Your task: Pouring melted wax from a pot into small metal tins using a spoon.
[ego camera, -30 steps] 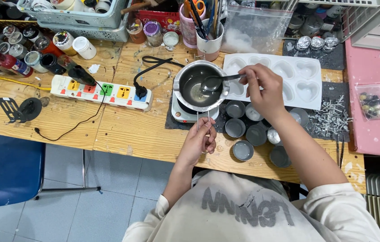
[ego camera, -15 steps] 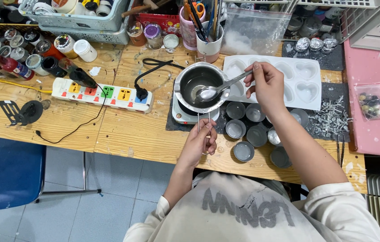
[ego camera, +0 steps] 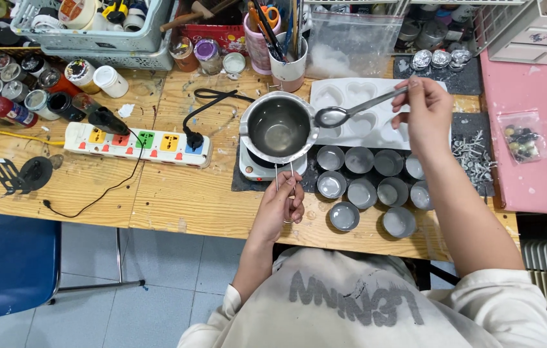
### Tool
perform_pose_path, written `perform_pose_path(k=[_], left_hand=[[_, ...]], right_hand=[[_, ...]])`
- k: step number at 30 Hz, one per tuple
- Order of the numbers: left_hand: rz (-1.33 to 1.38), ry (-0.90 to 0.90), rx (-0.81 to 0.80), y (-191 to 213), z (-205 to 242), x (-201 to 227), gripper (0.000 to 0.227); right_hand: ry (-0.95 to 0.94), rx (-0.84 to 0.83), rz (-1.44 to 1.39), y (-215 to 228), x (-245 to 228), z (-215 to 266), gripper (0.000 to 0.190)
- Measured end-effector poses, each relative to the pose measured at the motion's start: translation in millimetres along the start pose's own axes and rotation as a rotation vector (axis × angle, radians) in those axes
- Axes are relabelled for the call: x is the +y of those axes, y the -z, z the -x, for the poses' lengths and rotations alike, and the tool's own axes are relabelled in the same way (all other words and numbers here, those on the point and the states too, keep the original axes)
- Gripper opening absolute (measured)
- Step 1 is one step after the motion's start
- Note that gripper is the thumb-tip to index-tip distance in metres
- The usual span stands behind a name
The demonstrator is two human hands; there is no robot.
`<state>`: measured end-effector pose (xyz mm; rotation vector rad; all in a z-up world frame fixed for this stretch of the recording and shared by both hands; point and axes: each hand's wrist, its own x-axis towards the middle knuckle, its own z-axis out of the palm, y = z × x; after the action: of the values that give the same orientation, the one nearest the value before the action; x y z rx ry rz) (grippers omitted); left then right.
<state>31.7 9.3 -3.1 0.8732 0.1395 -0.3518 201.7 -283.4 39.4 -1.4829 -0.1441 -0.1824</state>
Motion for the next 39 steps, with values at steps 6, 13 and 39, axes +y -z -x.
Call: perform_pose_path(k=[6, 13, 39], left_hand=[[-0.009, 0.004, 0.007, -1.1, 0.8, 2.1, 0.019], [-0.008, 0.002, 0.026, -5.4, 2.1, 4.2, 0.018], [-0.002, 0.001, -0.012, -0.1, 0.2, -1.7, 0.017]], right_hand=[[-0.008, 0.104, 0.052, 44.2, 13.7, 4.9, 0.030], [0.152, 0.172, 0.249, 58.7, 27.6, 18.9, 0.027], [0.385, 0.087, 0.135, -34.9, -31.5, 38.2, 0.028]])
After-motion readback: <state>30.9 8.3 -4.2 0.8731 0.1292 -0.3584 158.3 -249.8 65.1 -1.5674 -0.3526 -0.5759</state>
